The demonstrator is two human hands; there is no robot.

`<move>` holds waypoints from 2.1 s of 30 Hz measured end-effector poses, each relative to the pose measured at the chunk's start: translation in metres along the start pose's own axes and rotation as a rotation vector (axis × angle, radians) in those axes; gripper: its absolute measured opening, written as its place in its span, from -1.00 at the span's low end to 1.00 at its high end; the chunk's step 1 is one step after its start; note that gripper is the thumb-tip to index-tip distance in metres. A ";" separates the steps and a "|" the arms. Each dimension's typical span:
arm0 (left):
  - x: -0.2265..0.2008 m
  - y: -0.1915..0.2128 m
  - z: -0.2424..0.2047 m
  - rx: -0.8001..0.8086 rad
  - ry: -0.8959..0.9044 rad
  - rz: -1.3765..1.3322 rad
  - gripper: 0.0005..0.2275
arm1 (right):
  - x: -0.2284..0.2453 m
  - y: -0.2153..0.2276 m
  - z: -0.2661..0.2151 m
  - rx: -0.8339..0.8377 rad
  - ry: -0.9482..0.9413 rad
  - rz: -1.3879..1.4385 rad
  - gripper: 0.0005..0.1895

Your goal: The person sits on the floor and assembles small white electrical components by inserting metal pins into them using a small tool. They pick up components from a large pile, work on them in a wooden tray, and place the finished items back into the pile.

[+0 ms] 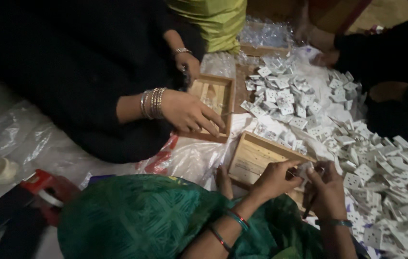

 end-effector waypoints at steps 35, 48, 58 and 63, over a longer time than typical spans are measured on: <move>0.040 0.000 0.014 -0.126 0.205 0.001 -0.75 | -0.112 0.030 0.048 0.051 -0.234 0.194 -0.54; 0.046 -0.003 0.019 -0.193 0.058 -0.113 -0.71 | -0.130 0.031 0.056 0.023 -0.258 0.137 -0.62; 0.055 0.026 0.006 -0.323 0.185 0.023 -0.77 | -0.063 -0.010 0.005 -0.035 -0.185 0.286 -0.77; 0.037 0.039 0.001 -0.274 0.339 -0.200 -0.78 | -0.037 -0.030 0.006 0.063 -0.171 0.452 -0.77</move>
Point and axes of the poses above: each hand's wrist, its own z-axis towards the middle knuckle, its own y-axis out of the back of the hand, x = y × z, the point moved 8 cm from there along z, towards the middle knuckle, and after that the axes turned 10 degrees about y, right-handed, at the moved point
